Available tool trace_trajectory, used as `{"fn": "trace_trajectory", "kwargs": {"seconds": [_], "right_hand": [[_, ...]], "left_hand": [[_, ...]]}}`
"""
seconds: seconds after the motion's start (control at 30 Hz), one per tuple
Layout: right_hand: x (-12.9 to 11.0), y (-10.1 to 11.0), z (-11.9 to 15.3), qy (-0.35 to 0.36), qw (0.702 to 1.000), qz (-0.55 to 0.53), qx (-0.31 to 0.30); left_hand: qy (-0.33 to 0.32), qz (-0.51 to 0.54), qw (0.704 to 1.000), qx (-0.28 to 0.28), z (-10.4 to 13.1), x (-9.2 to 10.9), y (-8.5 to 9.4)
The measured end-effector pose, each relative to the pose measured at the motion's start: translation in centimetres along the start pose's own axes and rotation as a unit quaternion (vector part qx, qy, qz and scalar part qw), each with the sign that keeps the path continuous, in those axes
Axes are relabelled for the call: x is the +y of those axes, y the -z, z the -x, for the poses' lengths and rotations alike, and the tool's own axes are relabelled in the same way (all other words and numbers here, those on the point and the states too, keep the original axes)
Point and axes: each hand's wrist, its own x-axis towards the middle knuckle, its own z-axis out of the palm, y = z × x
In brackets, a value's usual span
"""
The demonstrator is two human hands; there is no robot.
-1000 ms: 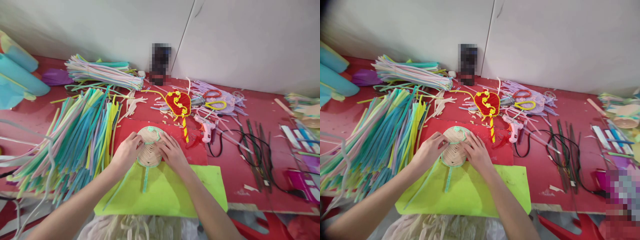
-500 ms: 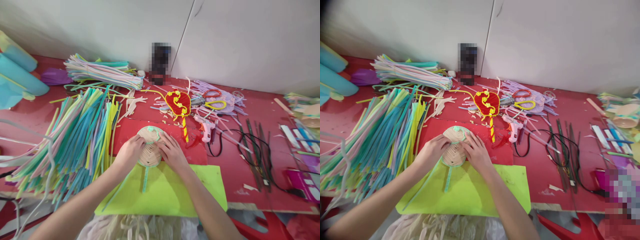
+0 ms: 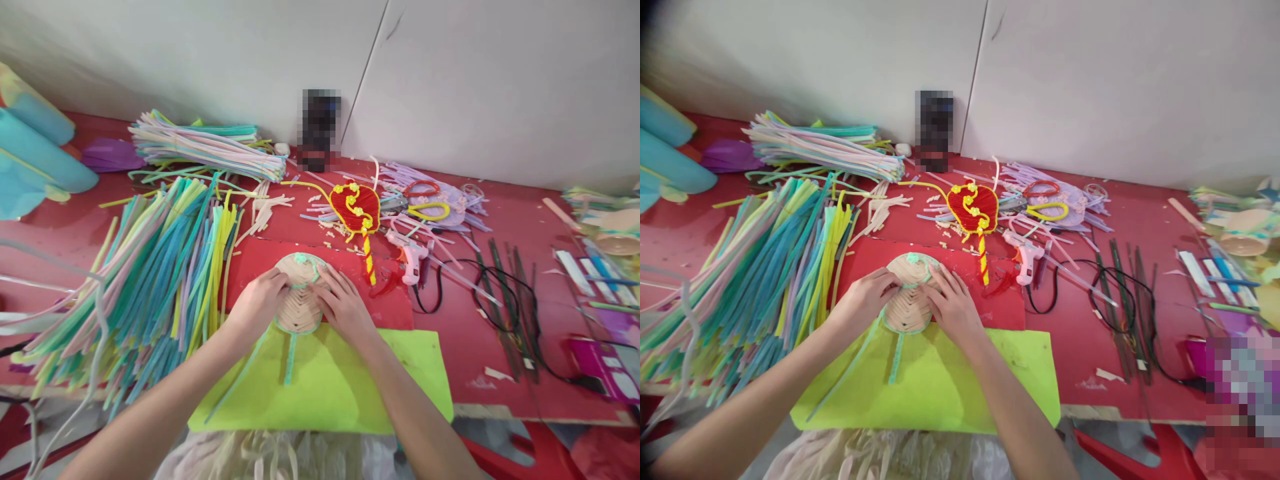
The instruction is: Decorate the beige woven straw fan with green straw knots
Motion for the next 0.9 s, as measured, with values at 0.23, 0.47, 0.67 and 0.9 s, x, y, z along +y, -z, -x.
{"fn": "trace_trajectory", "kwargs": {"seconds": [0.23, 0.47, 0.67, 0.9], "right_hand": [[0.2, -0.2, 0.1, 0.003, 1.0, -0.001, -0.003], [0.1, -0.2, 0.1, 0.002, 1.0, -0.003, -0.002], [-0.1, 0.0, 0.0, -0.002, 1.0, -0.008, -0.003], [0.0, 0.0, 0.0, -0.003, 1.0, -0.01, -0.006]], "left_hand": [[-0.008, 0.004, 0.999, -0.035, -0.8, -0.4, 0.2], [-0.032, 0.015, 0.997, -0.063, -1.0, -0.8, 0.9], [-0.012, -0.027, 1.0, 0.006, -0.1, -0.2, 0.3], [-0.048, -0.027, 0.997, 0.053, -0.5, -0.5, 0.1]]}}
